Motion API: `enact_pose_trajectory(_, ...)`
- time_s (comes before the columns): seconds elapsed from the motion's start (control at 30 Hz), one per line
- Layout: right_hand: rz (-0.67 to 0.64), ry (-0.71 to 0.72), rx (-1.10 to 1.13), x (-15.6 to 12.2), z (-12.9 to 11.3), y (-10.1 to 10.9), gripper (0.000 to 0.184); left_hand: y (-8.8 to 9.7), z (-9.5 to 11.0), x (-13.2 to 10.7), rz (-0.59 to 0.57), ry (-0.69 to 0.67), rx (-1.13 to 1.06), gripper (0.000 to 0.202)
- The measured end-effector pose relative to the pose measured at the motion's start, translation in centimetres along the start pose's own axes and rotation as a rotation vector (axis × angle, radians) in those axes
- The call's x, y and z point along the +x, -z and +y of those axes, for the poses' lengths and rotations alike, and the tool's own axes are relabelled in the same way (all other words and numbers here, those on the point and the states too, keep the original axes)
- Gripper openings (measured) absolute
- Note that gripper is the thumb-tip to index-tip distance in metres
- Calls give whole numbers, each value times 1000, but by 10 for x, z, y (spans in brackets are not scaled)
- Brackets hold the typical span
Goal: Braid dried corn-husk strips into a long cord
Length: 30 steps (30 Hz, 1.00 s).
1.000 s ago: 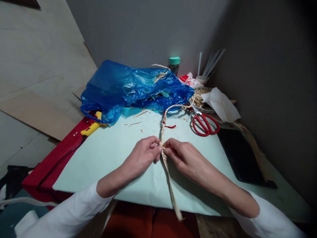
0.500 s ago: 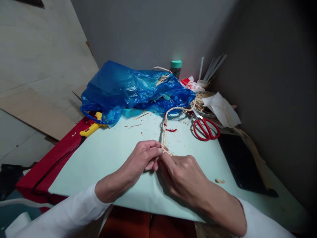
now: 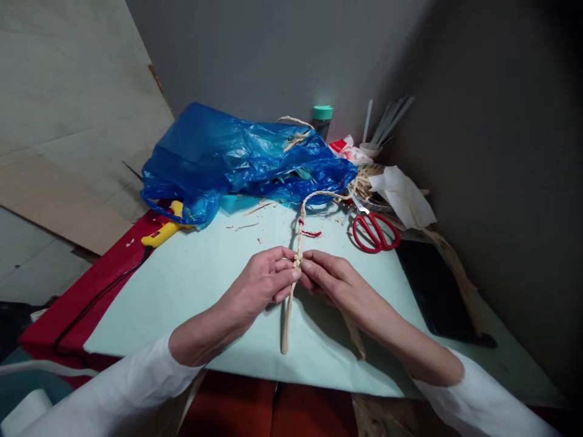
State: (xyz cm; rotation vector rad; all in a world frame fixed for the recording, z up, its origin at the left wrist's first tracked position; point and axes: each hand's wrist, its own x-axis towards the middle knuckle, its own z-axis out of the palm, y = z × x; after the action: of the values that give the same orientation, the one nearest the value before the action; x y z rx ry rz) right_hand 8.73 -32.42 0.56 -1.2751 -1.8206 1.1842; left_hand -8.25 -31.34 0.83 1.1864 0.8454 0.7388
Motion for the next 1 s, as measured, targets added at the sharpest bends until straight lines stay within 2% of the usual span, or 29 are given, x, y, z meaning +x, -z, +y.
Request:
enact_pose_trajectory(0.1, -26, -6, 38, 3, 9, -3, 38, -1, 1, -3, -6, 18, 63, 19)
enact_pose_trajectory(0.2, -26, 7, 71, 2, 10, -2, 38, 1, 2, -5, 14, 25, 247, 18)
enact_pose_trajectory(0.3, 37, 12, 39, 0, 7, -2, 37, 3, 4, -7, 113, -44, 552, 10)
enact_pose_trajectory(0.4, 115, 32, -83, -1, 5, -6, 36, 5, 9, -9, 250, -151, 796, 13)
enact_pose_trajectory(0.53, 159, 59, -207, -2, 5, -12, 33, 0, 9, -16, 271, -190, 870, 15)
enact_pose_trajectory(0.63, 181, 86, -210, -2, 7, -14, 31, -13, -1, -23, 314, -236, 917, 14)
enact_pose_trajectory(0.73, 183, 87, -84, -2, 10, -13, 34, -28, -18, -26, 373, -456, 1150, 17)
enact_pose_trajectory(0.87, 32, -7, 269, -1, 11, -11, 35, -42, -37, -27, 406, -720, 1465, 25)
enact_pose_trajectory(0.93, -32, -57, 388, -1, 11, -9, 33, -42, -37, -29, 410, -763, 1575, 30)
enact_pose_trajectory(1.0, -42, -62, 457, -1, 10, -8, 31, -36, -30, -32, 342, -721, 1533, 30)
